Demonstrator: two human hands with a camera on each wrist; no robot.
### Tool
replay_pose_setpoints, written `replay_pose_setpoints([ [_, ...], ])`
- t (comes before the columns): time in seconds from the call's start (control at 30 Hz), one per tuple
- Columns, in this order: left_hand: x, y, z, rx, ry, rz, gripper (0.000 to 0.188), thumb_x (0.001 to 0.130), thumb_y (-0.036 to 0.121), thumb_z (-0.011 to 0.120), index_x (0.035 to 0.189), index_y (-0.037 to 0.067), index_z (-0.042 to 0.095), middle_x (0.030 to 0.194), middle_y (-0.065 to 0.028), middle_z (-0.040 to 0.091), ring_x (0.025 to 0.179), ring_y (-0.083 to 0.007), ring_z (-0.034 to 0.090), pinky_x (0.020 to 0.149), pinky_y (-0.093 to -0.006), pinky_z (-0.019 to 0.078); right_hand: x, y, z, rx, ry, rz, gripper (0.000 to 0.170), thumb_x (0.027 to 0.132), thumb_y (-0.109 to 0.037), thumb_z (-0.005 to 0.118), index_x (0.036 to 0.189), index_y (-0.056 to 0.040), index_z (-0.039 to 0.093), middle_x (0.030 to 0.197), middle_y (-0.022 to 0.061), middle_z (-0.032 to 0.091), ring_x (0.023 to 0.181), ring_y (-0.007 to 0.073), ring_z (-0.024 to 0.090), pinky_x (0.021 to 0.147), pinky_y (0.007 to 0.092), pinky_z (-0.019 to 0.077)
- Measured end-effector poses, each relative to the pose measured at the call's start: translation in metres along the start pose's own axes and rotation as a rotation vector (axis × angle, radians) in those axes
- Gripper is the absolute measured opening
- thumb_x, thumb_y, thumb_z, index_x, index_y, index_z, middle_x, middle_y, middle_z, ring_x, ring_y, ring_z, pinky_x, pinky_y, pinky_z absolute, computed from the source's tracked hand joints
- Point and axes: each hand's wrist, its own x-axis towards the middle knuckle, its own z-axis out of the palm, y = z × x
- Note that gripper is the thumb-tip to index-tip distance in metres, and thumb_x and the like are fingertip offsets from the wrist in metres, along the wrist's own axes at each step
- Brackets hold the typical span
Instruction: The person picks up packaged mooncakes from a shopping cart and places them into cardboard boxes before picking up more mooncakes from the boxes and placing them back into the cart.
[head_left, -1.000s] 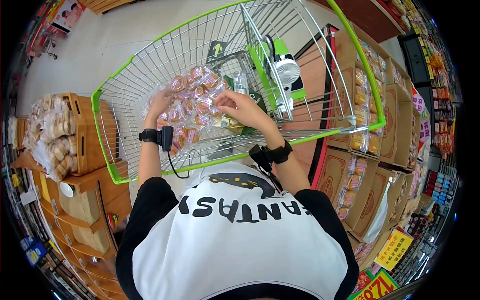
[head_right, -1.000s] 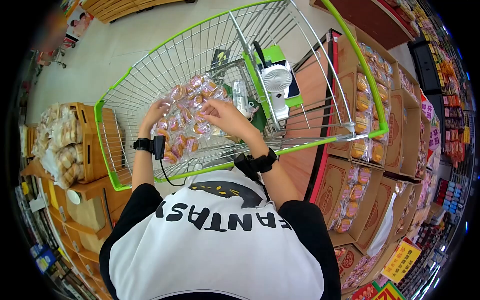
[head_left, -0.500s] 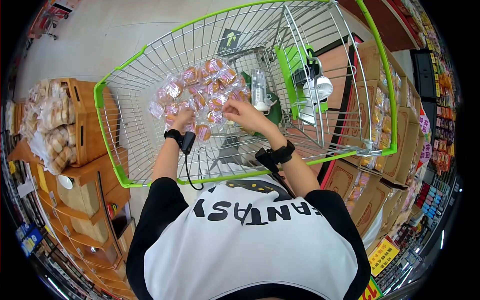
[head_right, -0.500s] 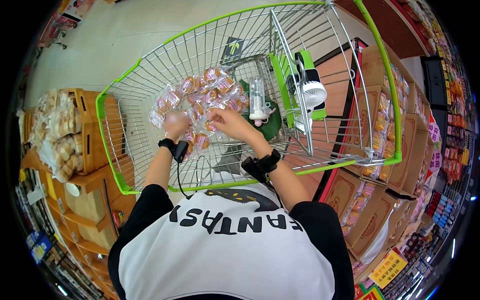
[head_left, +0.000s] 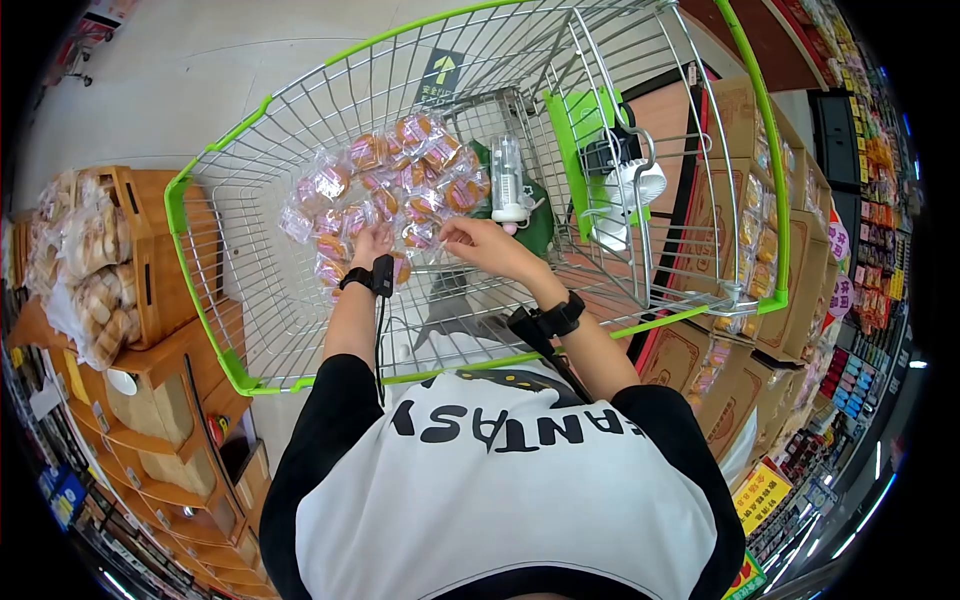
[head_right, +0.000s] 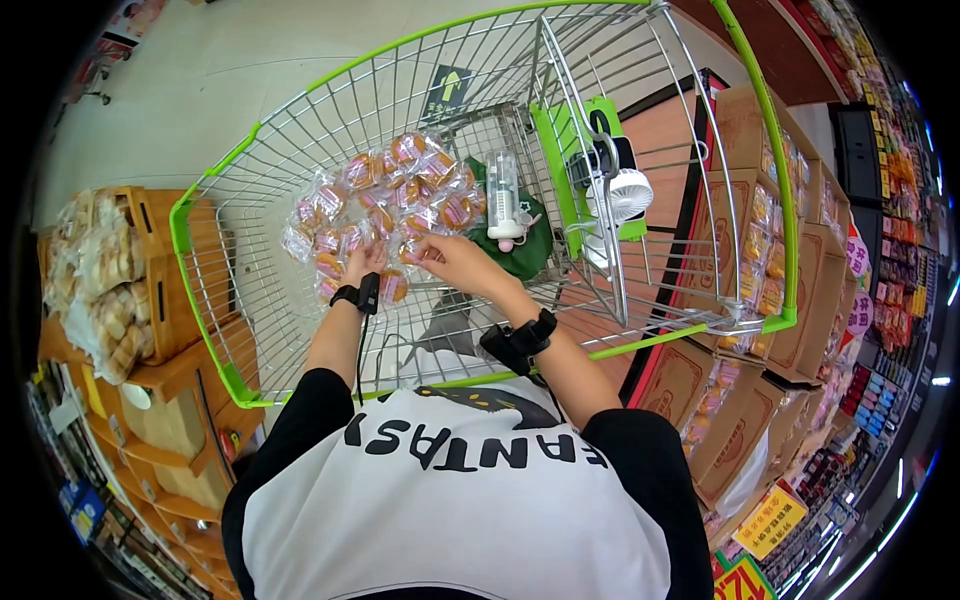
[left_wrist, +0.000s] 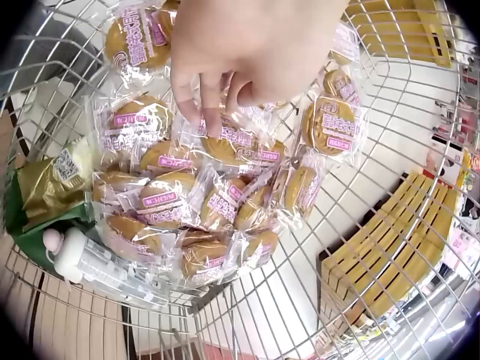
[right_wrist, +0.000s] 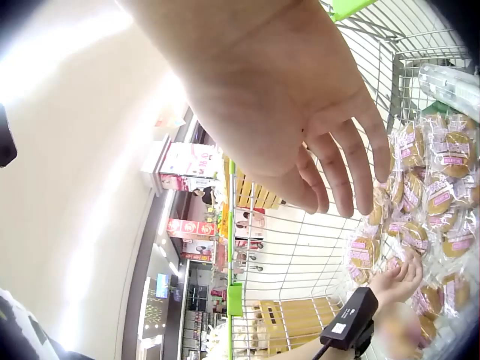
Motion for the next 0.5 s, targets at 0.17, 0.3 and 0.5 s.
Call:
replay_pose_setpoints([
  [0.17,0.012,-0.004,-0.006,-0.045,0.053,0.016,0.023,0.083,0.011,0.043,0.103,0.003,0.045,0.097,-0.0088,0.051,0.086,-0.0196,0.05,0.077,-0.0321,0.0416,-0.004,-0.005,-0.004,0.047,0.033,0.033,0.014,0.079,-0.01,0.053,0.09,-0.0014,0.051,0.069,0.0038,0.053,0.066,0.01,0.05,0.061,0.0235,0.0415],
  [0.3,0.019,0.005,-0.013,-0.094,0.005,0.059,0.018,0.082,0.008,0.044,0.1,0.005,0.047,0.088,-0.006,0.053,0.081,-0.0183,0.05,0.072,-0.0312,0.0426,-0.006,-0.008,-0.012,0.005,0.056,0.049,0.014,0.079,-0.01,0.053,0.09,-0.0017,0.051,0.07,0.0041,0.054,0.066,0.011,0.051,0.062,0.0242,0.0419],
  [0.5,0.007,0.027,0.01,-0.247,-0.134,0.183,0.027,0.082,0.006,0.043,0.109,0.004,0.043,0.09,-0.0054,0.051,0.082,-0.016,0.05,0.071,-0.0302,0.0437,-0.01,0.001,-0.017,0.002,0.102,0.014,0.016,0.078,-0.01,0.054,0.092,-0.0028,0.051,0.071,0.0045,0.055,0.068,0.0119,0.052,0.063,0.0251,0.0422],
])
